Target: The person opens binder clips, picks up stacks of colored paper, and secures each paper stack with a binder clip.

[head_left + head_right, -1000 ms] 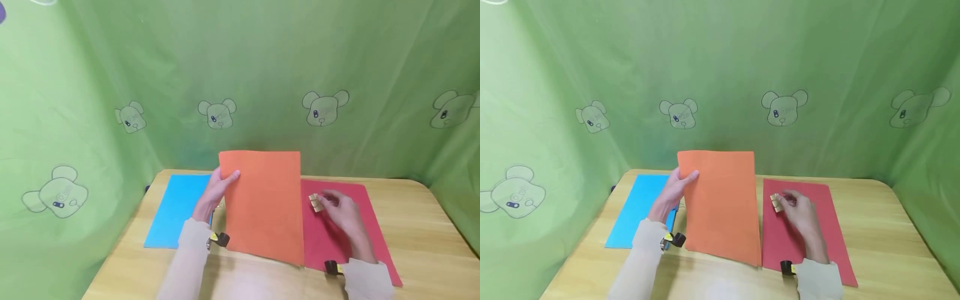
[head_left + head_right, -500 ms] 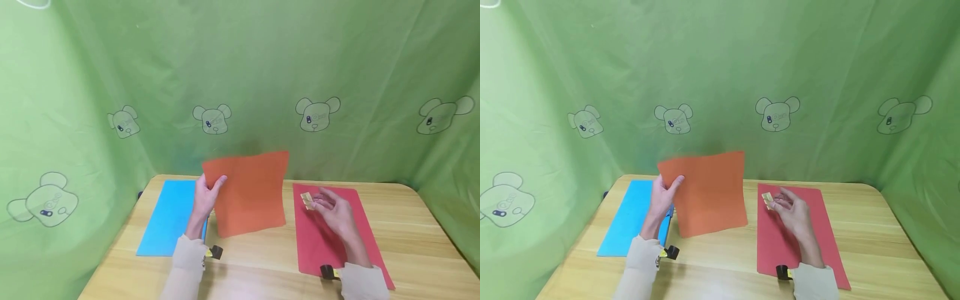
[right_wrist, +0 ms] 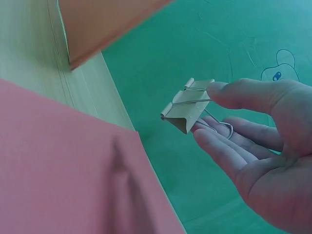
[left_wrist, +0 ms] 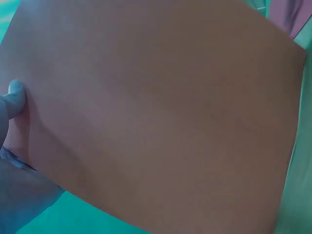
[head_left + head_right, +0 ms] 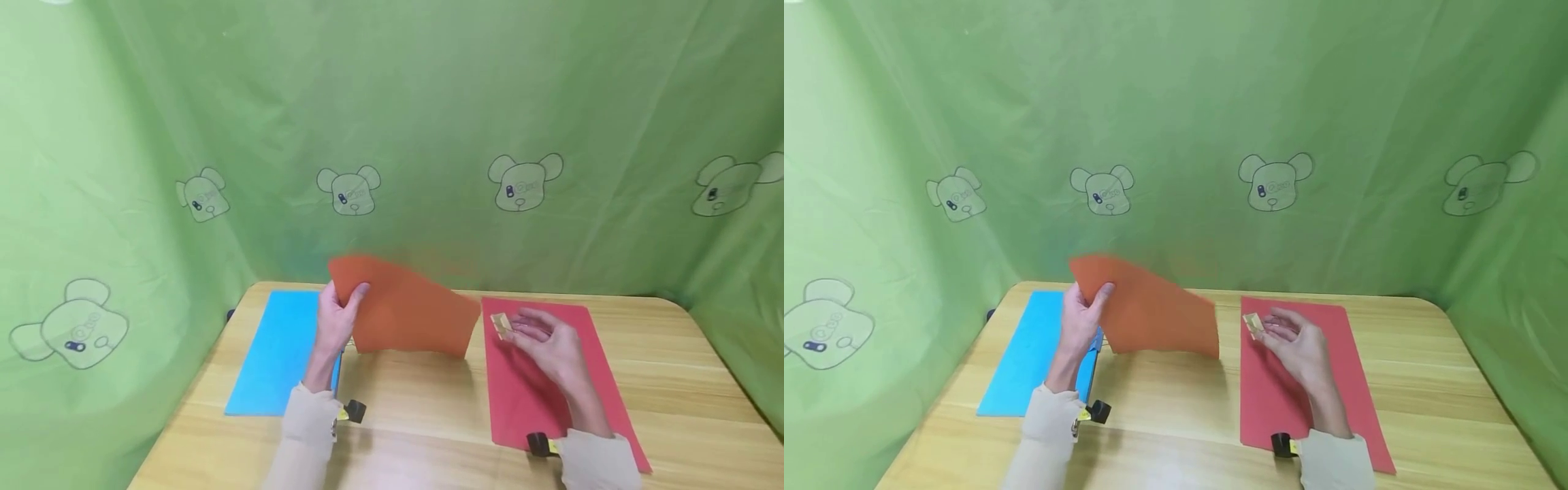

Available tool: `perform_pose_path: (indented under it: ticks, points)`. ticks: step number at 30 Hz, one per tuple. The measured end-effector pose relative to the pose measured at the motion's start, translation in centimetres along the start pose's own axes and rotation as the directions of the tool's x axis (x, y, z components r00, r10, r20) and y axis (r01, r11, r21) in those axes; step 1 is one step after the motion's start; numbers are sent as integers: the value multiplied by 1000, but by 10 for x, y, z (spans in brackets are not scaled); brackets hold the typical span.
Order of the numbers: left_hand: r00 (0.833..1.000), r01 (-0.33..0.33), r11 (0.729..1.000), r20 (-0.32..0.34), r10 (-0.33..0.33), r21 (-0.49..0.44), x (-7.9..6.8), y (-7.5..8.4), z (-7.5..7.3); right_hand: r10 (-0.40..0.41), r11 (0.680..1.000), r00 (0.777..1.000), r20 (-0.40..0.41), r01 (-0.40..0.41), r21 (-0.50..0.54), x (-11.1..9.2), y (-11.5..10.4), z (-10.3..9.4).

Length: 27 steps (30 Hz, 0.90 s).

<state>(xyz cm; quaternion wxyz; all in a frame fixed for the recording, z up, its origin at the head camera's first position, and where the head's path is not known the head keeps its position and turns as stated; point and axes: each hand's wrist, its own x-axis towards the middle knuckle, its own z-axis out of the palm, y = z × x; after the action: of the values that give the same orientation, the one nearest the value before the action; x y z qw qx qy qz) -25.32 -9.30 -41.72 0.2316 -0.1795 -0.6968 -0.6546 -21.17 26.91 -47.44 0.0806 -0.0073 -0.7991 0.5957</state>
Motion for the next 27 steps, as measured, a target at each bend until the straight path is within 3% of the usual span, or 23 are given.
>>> perform_pose_path:
  ticks: [8, 13, 16, 19, 23, 27]
  points:
    - [995, 79, 997, 63, -79, 5, -8, -7, 7, 10, 1000, 1000, -5, -10, 12, -2, 1, -2]
    - [990, 94, 996, 106, -93, -6, -11, -17, 5, 10, 1000, 1000, 9, -10, -6, -2, 1, -3]
    - [981, 122, 992, 150, -120, -6, -15, -24, 5, 16, 1000, 1000, 8, -16, -16, -2, 1, -4]
    - [963, 196, 981, 189, -191, -6, -21, -35, 5, 38, 998, 999, 19, -37, -46, -2, 2, -4]
    - [948, 267, 963, 188, -257, -27, -30, -54, 5, 65, 988, 997, 40, -59, -143, -2, 2, -4]
    - [952, 265, 964, 168, -257, -21, -34, -69, 5, 67, 979, 997, 47, -56, -197, -2, 1, -1]
